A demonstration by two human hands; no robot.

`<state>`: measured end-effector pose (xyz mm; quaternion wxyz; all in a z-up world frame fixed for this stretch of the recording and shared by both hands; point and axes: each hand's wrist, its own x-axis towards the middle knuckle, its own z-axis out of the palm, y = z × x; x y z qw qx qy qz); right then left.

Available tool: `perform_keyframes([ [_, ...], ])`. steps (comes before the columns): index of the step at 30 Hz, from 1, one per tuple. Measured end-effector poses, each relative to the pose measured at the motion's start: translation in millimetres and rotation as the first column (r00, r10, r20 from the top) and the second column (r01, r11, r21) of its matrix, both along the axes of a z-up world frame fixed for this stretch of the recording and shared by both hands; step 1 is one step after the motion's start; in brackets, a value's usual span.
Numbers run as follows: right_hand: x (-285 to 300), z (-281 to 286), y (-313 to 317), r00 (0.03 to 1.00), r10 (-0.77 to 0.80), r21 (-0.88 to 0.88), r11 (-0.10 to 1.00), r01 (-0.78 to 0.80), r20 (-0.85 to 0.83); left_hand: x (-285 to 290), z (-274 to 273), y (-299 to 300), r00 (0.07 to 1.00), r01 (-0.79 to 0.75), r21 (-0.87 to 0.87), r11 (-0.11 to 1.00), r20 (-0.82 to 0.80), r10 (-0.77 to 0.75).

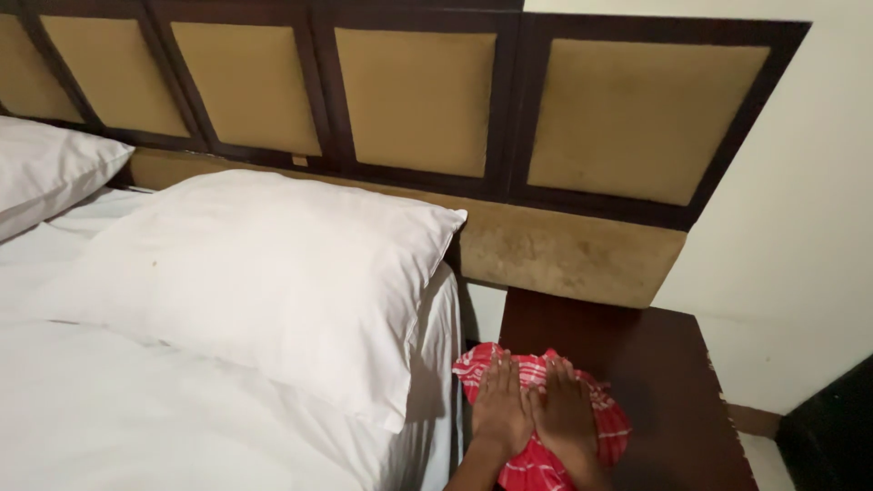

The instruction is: The person wipes the surface of a dark wooden nightstand using a red and white patterned cloth. The camera is positioned overhead and shakes significantly throughout the action.

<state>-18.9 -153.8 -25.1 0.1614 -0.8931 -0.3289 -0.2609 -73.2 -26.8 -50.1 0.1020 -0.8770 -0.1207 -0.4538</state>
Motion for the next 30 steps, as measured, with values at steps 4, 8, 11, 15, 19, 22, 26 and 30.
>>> perform_keyframes([
  [4, 10.1, 24.3, 8.3, 0.998, 0.03, 0.039, 0.999, -0.028, -0.055, 10.0, 27.8, 5.7, 0.999, 0.02, -0.044, 0.999, -0.042, -0.022],
  [8, 36.7, 16.5, 15.7, 0.999, 0.012, 0.046, 0.999, -0.013, 0.037, 9.0, 92.3, 9.1, 0.706, -0.049, -0.709, 0.703, -0.523, -0.478],
  [11, 60.5, 11.4, 21.2, 0.999, -0.003, 0.037, 0.999, 0.001, 0.041, 41.0, 65.6, 17.0, 0.735, -0.006, -0.7, 0.714, -0.488, -0.471],
  [15, 85.9, 11.1, 31.3, 0.998, -0.03, 0.086, 0.996, 0.025, 0.058, 79.5, 45.3, 27.0, 0.768, 0.048, -0.636, 0.771, -0.47, -0.435],
  [19, 112.9, 6.9, 40.1, 0.998, -0.057, 0.157, 0.986, 0.051, 0.036, 114.9, 30.4, 36.7, 0.775, 0.078, -0.625, 0.777, -0.452, -0.442],
  [22, 112.5, 34.7, 47.8, 0.969, -0.23, 0.053, 0.97, 0.236, -0.094, 128.0, 45.5, 40.0, 0.75, 0.048, -0.567, 0.823, -0.523, -0.404],
  [26, 131.3, 15.1, 48.0, 0.983, -0.174, 0.07, 0.983, 0.17, 0.054, 127.5, 70.0, 42.3, 0.746, 0.022, -0.707, 0.706, -0.458, -0.482],
  [30, 144.8, 0.9, 39.8, 0.995, -0.099, 0.005, 0.995, 0.099, -0.021, 130.8, 68.2, 41.7, 0.758, 0.023, -0.728, 0.685, -0.434, -0.487],
])
